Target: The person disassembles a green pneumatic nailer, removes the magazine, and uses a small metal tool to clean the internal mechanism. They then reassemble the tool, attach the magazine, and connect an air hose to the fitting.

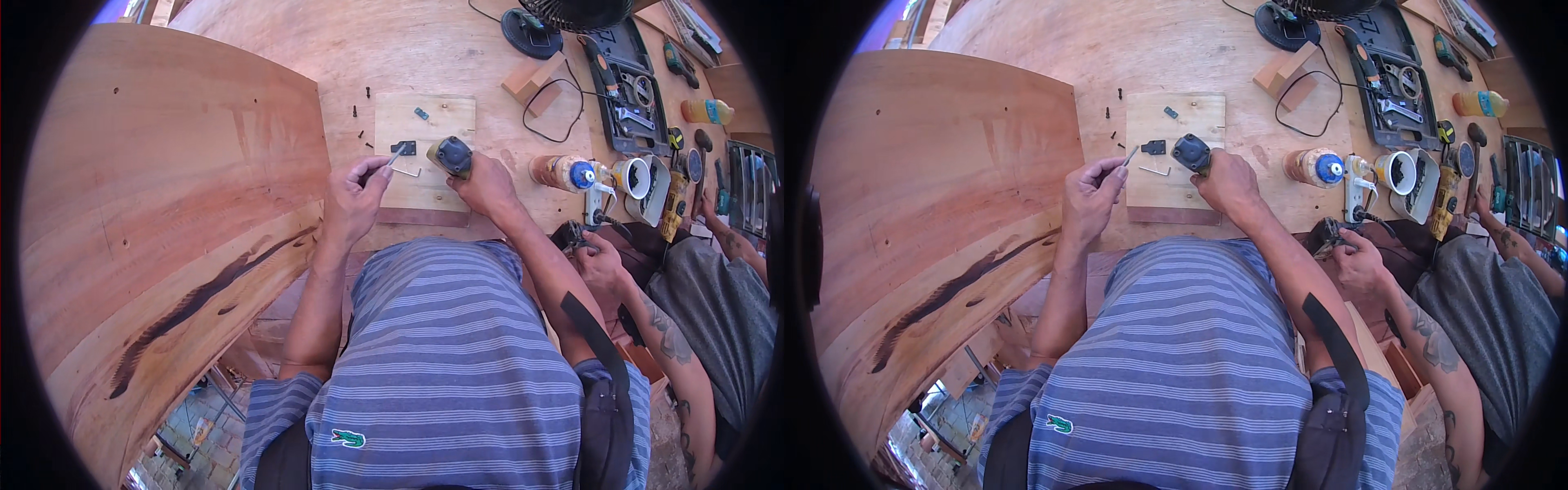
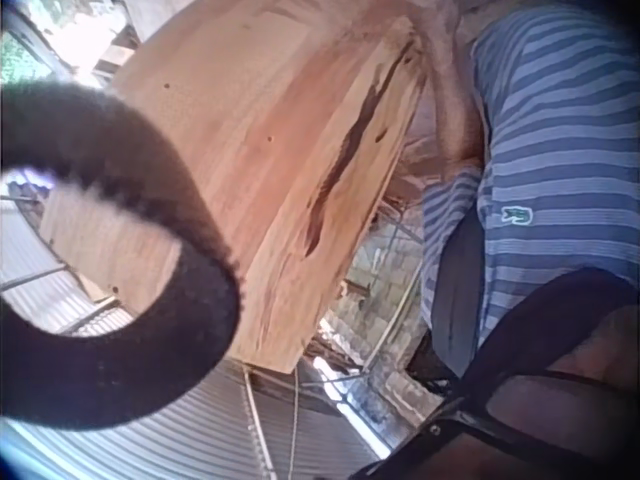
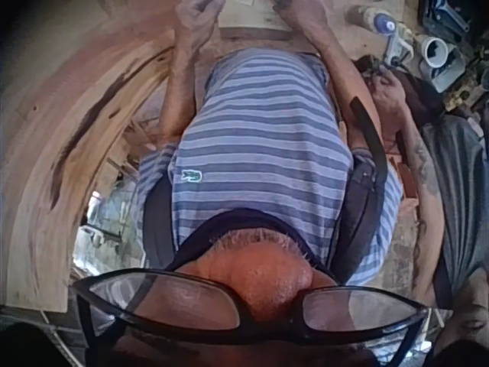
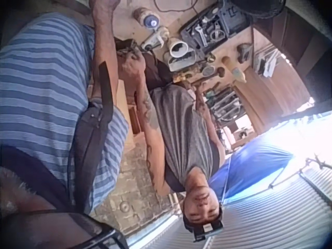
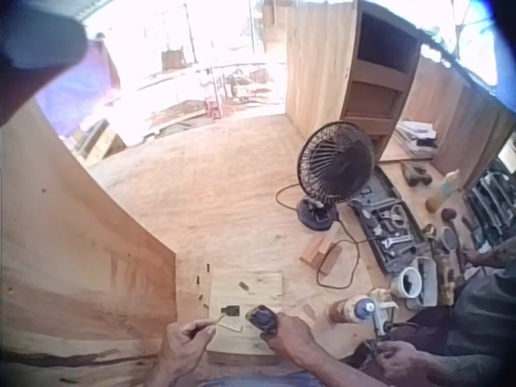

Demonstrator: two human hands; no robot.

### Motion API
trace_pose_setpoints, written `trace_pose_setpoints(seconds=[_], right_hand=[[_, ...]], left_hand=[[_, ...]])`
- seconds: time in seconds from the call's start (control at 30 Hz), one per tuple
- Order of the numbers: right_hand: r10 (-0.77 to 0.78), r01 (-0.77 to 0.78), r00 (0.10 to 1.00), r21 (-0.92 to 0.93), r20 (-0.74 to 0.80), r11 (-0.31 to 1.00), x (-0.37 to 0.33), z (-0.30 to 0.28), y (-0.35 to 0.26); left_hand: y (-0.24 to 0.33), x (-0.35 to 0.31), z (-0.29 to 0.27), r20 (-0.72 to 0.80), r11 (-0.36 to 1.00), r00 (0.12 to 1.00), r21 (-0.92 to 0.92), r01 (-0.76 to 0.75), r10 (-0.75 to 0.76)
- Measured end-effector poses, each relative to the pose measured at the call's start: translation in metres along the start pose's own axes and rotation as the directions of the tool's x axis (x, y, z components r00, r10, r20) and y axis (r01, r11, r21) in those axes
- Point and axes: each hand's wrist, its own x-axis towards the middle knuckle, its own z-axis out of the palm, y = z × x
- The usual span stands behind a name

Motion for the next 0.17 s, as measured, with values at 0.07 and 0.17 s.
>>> trace_pose_setpoints(seconds=[0.07,0.17], right_hand=[[0.000,0.000,1.000,-0.009,0.026,1.000,0.000,0.000,-0.002],[-0.011,0.013,0.999,-0.051,0.049,0.999,0.003,-0.003,-0.007]], left_hand=[[0.015,-0.004,0.002,0.022,0.989,0.998,0.130,-0.069,0.067],[0.022,-0.004,0.008,0.024,0.945,0.982,0.270,-0.185,0.186]])
